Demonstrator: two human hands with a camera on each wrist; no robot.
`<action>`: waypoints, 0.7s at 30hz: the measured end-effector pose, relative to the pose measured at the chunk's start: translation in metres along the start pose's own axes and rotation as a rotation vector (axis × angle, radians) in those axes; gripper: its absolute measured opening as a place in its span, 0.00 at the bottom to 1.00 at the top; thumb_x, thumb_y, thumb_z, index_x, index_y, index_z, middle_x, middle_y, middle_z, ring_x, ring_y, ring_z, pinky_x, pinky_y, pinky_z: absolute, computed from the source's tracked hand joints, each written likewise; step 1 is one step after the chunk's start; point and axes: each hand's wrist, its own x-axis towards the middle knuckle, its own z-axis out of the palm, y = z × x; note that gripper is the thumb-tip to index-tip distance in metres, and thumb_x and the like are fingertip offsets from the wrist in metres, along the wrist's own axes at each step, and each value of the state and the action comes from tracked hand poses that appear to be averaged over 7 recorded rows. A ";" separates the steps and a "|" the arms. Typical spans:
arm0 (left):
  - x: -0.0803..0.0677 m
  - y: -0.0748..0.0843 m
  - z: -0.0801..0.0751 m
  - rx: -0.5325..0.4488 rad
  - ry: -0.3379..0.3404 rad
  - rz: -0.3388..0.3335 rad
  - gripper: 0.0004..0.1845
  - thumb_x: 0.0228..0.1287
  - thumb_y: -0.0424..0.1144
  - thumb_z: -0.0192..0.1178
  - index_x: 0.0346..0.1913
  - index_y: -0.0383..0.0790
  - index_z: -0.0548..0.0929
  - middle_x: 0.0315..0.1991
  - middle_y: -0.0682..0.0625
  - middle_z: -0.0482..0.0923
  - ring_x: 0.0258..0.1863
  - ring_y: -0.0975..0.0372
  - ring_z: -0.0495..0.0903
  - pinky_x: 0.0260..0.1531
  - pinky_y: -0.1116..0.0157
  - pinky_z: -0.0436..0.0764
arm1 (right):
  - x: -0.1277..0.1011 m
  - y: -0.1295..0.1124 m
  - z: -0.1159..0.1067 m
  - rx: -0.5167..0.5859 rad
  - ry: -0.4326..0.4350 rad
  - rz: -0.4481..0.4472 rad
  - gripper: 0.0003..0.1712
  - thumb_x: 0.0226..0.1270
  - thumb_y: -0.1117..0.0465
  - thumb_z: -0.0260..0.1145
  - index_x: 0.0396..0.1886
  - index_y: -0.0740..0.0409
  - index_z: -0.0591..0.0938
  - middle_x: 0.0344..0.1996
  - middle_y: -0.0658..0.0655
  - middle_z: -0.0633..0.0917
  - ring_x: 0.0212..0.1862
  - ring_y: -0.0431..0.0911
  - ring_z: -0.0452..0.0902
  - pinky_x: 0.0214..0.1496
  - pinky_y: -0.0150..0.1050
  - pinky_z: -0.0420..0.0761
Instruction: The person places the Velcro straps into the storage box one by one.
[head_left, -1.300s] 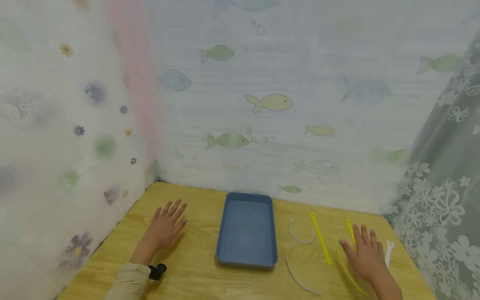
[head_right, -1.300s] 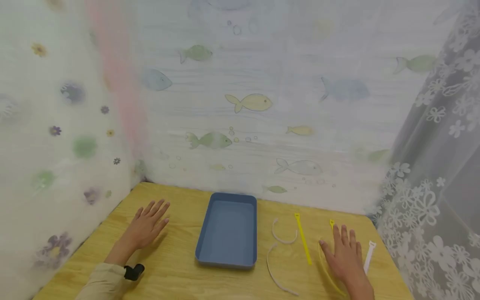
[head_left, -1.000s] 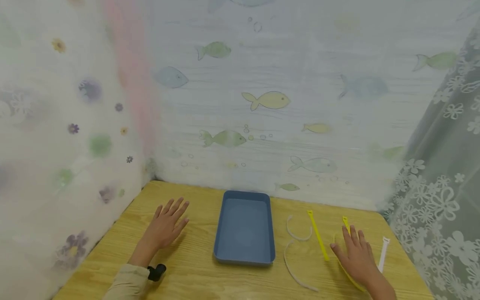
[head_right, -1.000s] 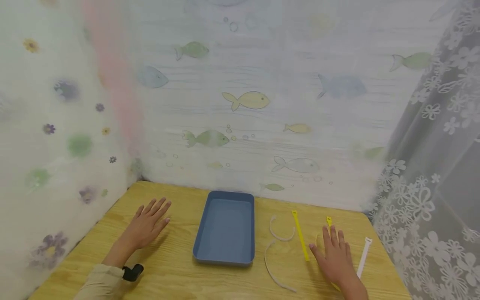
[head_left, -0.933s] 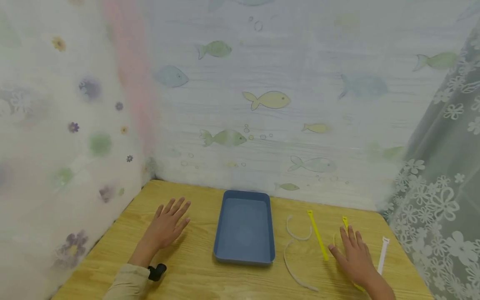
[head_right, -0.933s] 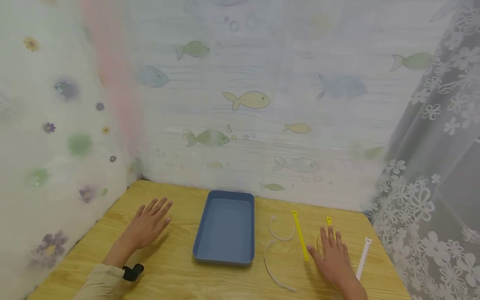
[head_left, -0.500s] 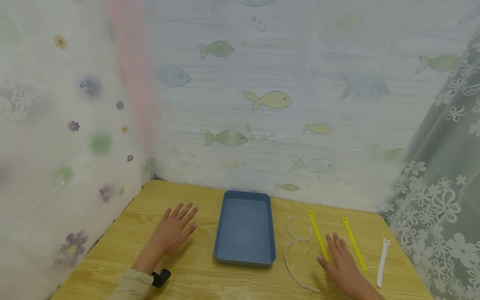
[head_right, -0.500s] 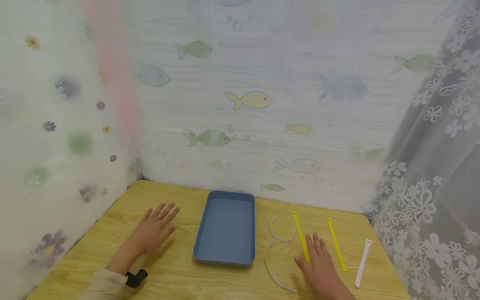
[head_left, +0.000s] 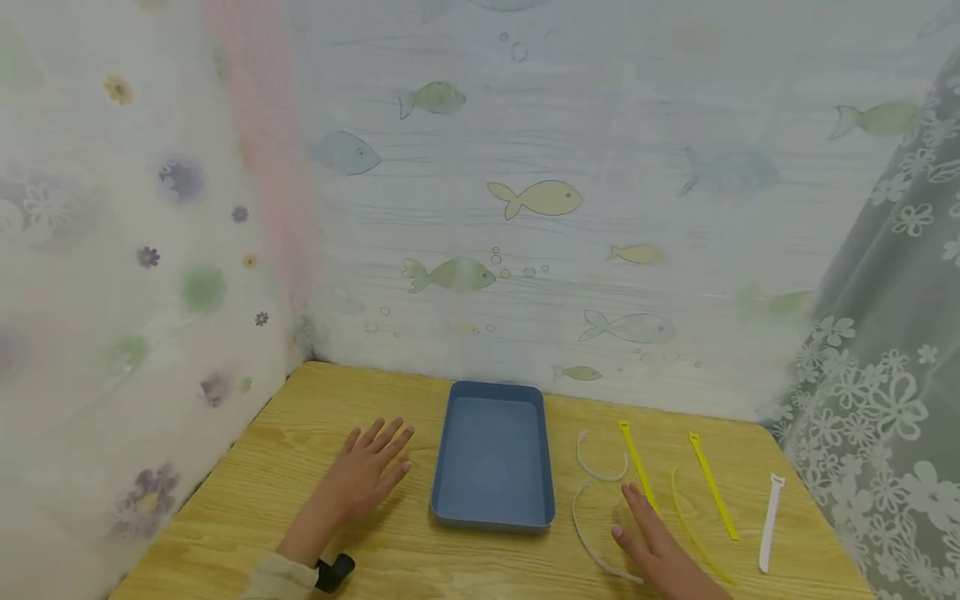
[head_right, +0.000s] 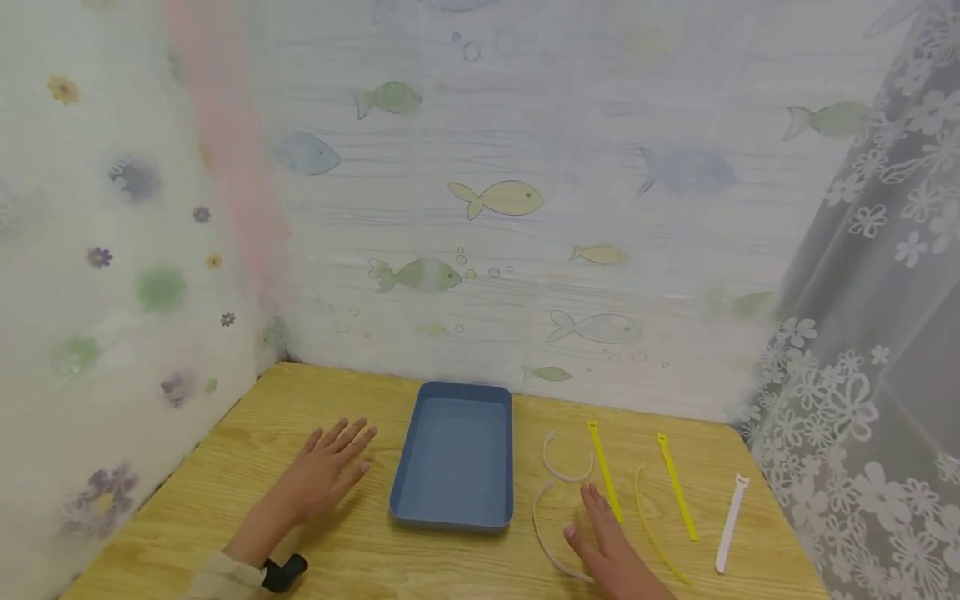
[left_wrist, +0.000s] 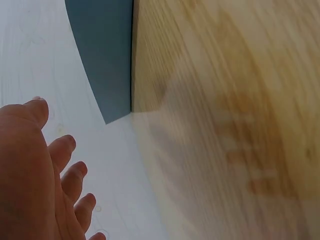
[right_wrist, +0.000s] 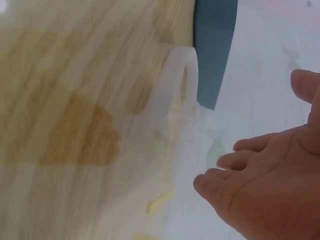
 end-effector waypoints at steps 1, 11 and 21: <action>0.000 0.001 0.001 -0.004 -0.004 0.001 0.31 0.80 0.52 0.50 0.78 0.44 0.65 0.79 0.42 0.60 0.78 0.40 0.56 0.72 0.33 0.52 | -0.001 -0.001 0.001 0.020 -0.011 0.031 0.47 0.81 0.46 0.54 0.83 0.65 0.42 0.80 0.74 0.40 0.77 0.75 0.32 0.69 0.79 0.44; 0.005 0.016 0.010 -0.048 0.012 0.040 0.31 0.81 0.52 0.48 0.79 0.43 0.64 0.79 0.42 0.60 0.78 0.41 0.56 0.72 0.33 0.52 | 0.001 -0.003 0.012 0.101 -0.045 0.013 0.45 0.77 0.51 0.62 0.79 0.74 0.54 0.75 0.80 0.56 0.75 0.76 0.50 0.69 0.70 0.63; 0.018 0.033 0.016 -0.087 -0.072 0.034 0.32 0.81 0.54 0.46 0.80 0.44 0.60 0.81 0.44 0.55 0.80 0.44 0.51 0.74 0.35 0.49 | 0.011 -0.006 0.013 0.024 -0.065 -0.131 0.43 0.68 0.60 0.70 0.70 0.84 0.62 0.59 0.76 0.76 0.57 0.66 0.76 0.55 0.59 0.79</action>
